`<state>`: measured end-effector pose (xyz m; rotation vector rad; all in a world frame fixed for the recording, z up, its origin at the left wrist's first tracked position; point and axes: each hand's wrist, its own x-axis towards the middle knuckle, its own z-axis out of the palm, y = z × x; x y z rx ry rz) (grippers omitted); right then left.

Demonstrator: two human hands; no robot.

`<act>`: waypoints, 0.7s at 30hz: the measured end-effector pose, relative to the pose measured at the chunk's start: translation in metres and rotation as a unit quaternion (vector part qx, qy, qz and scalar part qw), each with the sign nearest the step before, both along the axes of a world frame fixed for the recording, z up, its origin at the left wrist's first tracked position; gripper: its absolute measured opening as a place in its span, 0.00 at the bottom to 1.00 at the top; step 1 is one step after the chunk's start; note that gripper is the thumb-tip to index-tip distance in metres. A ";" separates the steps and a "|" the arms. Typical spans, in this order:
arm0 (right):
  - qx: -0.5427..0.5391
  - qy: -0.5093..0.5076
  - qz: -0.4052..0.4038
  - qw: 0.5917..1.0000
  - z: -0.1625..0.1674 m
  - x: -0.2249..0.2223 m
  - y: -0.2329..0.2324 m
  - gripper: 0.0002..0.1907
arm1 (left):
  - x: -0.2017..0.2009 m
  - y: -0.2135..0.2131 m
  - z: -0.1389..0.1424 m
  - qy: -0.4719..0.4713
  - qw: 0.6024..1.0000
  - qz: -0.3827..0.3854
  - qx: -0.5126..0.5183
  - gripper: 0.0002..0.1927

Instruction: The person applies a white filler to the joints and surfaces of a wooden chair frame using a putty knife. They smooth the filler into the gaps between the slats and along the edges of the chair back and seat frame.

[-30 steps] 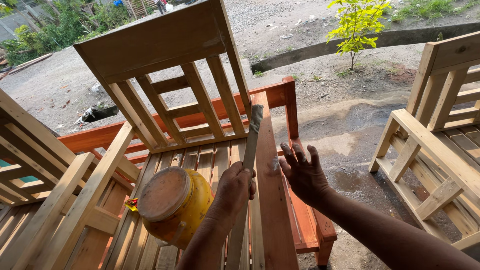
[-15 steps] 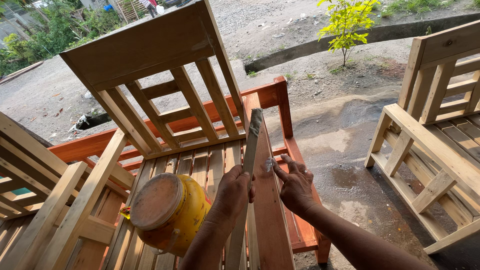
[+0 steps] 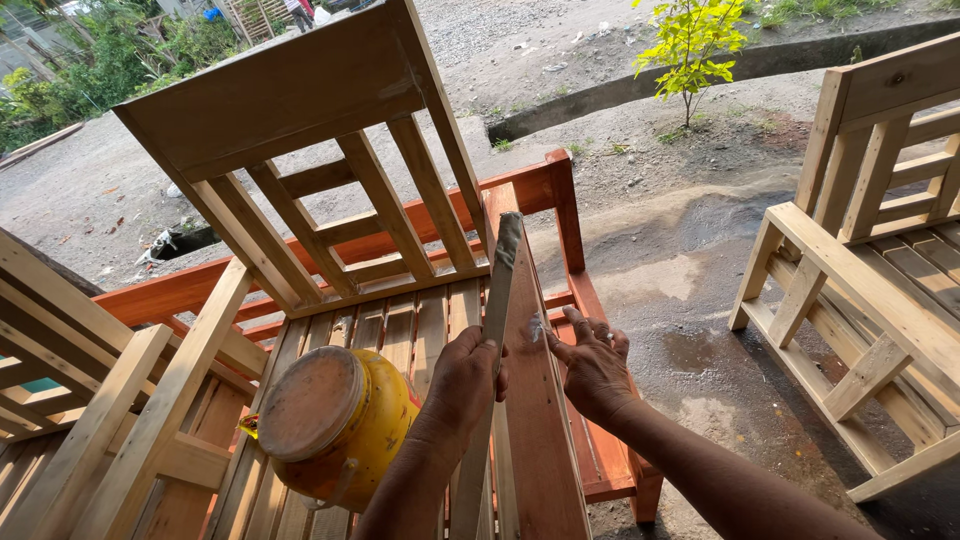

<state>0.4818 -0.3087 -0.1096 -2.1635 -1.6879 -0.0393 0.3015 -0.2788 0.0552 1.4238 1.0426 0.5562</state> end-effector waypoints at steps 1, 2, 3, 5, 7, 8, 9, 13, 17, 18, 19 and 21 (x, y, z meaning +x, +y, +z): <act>0.015 0.042 -0.012 0.999 -0.002 0.002 0.000 0.39 | 0.000 0.000 0.000 0.004 1.000 0.000 0.001 0.12; 0.029 0.085 -0.024 0.996 -0.003 0.004 0.000 0.39 | -0.001 -0.001 -0.001 0.008 1.000 0.001 0.003 0.12; 0.046 0.126 -0.034 0.990 -0.004 0.007 0.003 0.38 | -0.001 0.000 -0.001 0.011 1.000 0.004 0.006 0.12; 0.123 0.477 0.052 0.869 -0.004 0.016 0.008 0.44 | -0.003 0.003 0.000 0.007 1.000 0.009 0.004 0.12; 0.127 0.676 0.080 0.722 -0.007 0.014 0.007 0.48 | -0.006 0.001 -0.002 0.006 1.000 0.011 -0.003 0.12; 0.102 0.717 0.073 0.685 -0.008 0.012 0.007 0.48 | -0.006 0.001 -0.003 0.002 1.000 0.012 -0.003 0.12; 0.076 0.757 0.065 0.646 -0.009 0.009 0.005 0.49 | -0.006 0.001 -0.003 -0.001 1.000 0.012 -0.004 0.12; 0.080 0.791 0.071 0.602 -0.010 -0.001 0.002 0.51 | -0.007 0.000 -0.005 -0.003 1.000 0.017 -0.010 0.12; 0.092 0.774 0.114 0.616 -0.007 -0.003 0.003 0.53 | -0.008 -0.001 -0.005 0.006 1.000 0.020 -0.013 0.12; 0.096 0.757 0.134 0.632 -0.007 -0.003 0.003 0.53 | -0.008 0.000 -0.005 0.002 1.000 0.020 -0.014 0.12; 0.101 0.658 0.114 0.738 -0.007 -0.002 0.003 0.54 | -0.007 0.001 -0.006 0.004 1.000 0.019 -0.011 0.12; 0.103 0.420 0.065 0.899 -0.009 -0.001 0.001 0.56 | -0.005 0.002 -0.007 0.008 1.000 0.018 -0.007 0.12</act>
